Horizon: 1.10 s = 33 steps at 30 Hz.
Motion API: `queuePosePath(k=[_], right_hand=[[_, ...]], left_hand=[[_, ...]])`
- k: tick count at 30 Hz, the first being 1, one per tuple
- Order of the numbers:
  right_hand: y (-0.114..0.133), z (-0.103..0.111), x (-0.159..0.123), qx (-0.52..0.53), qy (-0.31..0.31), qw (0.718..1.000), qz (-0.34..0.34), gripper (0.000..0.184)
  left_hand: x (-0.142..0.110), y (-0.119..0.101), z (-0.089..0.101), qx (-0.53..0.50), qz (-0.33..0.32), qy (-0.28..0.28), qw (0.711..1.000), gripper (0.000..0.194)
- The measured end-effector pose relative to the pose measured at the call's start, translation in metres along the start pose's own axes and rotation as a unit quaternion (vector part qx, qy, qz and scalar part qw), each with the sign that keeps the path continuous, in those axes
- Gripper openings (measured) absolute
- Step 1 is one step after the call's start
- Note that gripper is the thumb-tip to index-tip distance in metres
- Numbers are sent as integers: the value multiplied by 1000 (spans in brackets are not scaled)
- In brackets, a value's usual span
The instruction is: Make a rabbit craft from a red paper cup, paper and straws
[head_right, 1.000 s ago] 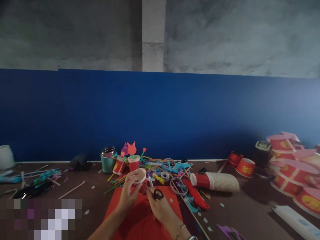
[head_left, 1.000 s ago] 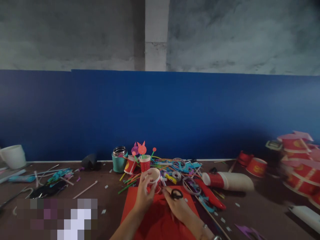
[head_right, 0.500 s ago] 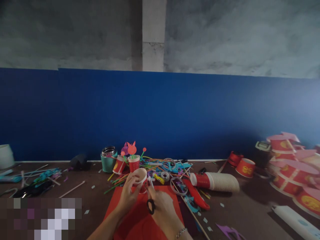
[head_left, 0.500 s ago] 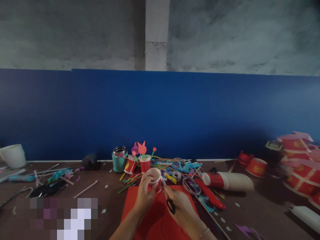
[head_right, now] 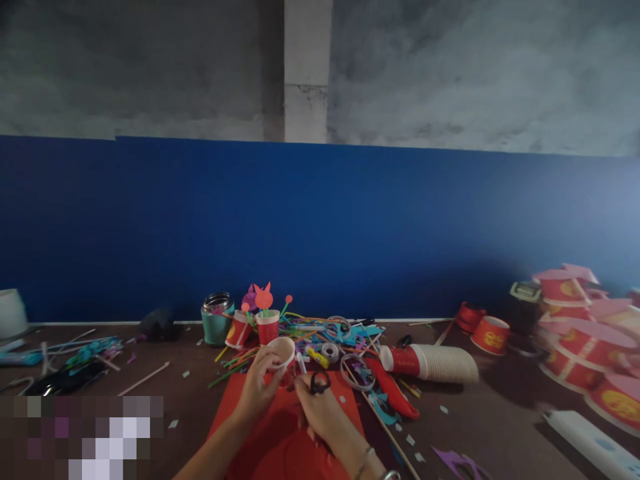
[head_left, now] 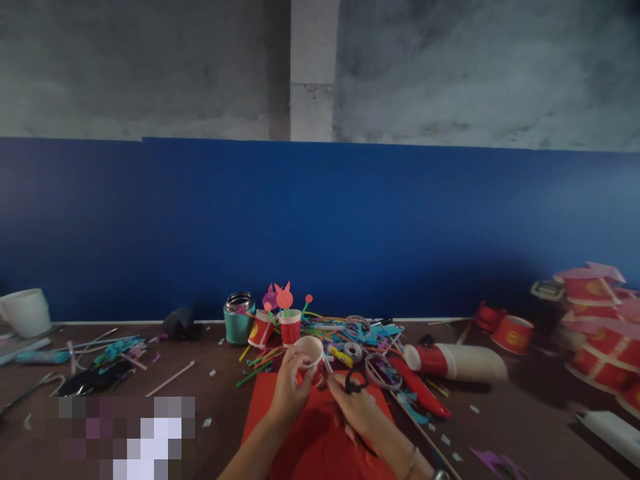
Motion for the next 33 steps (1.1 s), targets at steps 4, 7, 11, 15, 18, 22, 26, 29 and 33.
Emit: queuePosePath(k=[4,7,11,15,18,22,26,29,33], right_hand=[[5,-3,-9,-206,-88,965,134,11],[7,-2,-8,-250,-94,948,174,19],[0,1,1,18,31,998,-49,31],[-2,0,2,116,76,981,-132,33],[1,0,-1,-80,-29,996,42,32],[5,-3,-9,-332,-114,917,191,18],[-3,-4,0,-225,-85,963,118,26],[-11,-4,10,-81,-20,996,-1,35],[-15,-2,13,85,33,992,-83,36]], left_hand=[[1,2,0,-5,17,3,1000,12],[1,3,0,0,13,8,1000,12],[0,1,1,3,-1,13,1000,11],[0,-1,0,9,-9,7,1000,13],[1,0,0,11,-9,4,1000,12],[1,1,1,12,3,6,1000,12],[0,-4,-1,16,-16,34,999,11],[-1,-7,-2,15,-36,46,998,10],[-2,-8,-3,20,-40,42,998,9]])
Point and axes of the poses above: each hand's wrist, its own x-axis towards the middle knuckle, its own z-axis out of the back of the hand, y = z × x, the point moved 2 cm from there along x, towards the middle knuckle, and after that the axes turned 9 degrees about x, right-handed, at the moved point
